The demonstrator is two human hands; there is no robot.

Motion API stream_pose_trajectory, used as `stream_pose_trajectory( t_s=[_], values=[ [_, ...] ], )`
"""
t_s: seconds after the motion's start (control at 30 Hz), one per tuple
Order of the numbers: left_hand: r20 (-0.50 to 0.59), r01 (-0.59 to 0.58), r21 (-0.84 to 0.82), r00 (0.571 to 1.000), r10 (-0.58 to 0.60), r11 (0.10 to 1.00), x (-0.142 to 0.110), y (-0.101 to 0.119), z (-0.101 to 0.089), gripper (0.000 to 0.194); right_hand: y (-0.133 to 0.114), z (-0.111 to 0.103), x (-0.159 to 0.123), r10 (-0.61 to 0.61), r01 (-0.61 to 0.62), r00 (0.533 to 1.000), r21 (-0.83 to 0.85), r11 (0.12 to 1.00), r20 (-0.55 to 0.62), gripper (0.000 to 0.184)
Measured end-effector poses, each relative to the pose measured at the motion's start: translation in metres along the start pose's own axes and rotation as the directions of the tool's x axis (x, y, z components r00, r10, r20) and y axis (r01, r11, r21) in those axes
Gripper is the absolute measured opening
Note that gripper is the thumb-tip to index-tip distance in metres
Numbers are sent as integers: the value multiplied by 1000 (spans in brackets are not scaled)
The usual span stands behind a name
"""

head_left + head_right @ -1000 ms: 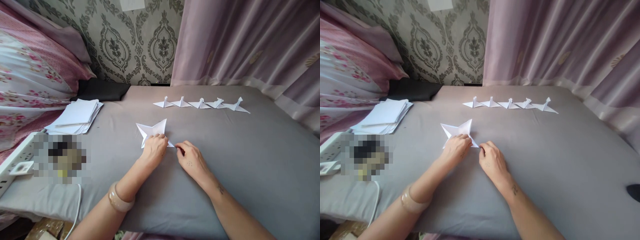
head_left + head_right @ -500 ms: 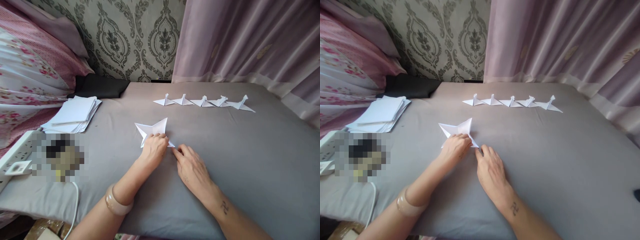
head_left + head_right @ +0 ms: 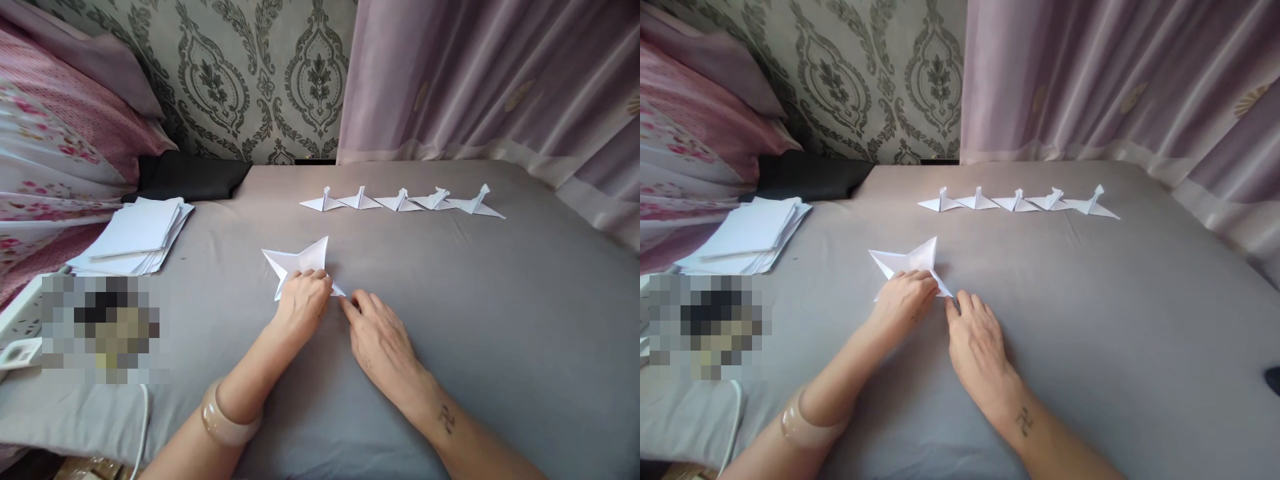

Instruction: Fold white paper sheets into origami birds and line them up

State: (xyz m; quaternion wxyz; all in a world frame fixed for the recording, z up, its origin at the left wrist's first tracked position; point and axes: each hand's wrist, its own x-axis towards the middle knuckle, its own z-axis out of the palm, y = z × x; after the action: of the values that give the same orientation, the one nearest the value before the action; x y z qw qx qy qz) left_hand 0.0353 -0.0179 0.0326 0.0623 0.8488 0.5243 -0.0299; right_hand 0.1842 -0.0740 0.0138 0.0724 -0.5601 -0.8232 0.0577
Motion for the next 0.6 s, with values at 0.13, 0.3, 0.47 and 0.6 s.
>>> stream_pose_trajectory(
  t_s=[0.13,0.3,0.47,0.6],
  values=[
    [-6,5,-1,1000,-5,1000,0,1,0,27,1,0,0,10,-10,1000,9,1000,-7,38],
    [0,2,7,1000,-2,1000,1,0,1,27,1,-1,1,14,-14,1000,41,999,-10,39],
    [-16,-7,14,1000,7,1000,1,0,2,25,6,-3,4,26,-28,1000,120,992,18,37],
    [-23,-4,25,1000,4,1000,0,1,3,26,17,1,9,87,-47,991,349,936,-98,37]
  ],
)
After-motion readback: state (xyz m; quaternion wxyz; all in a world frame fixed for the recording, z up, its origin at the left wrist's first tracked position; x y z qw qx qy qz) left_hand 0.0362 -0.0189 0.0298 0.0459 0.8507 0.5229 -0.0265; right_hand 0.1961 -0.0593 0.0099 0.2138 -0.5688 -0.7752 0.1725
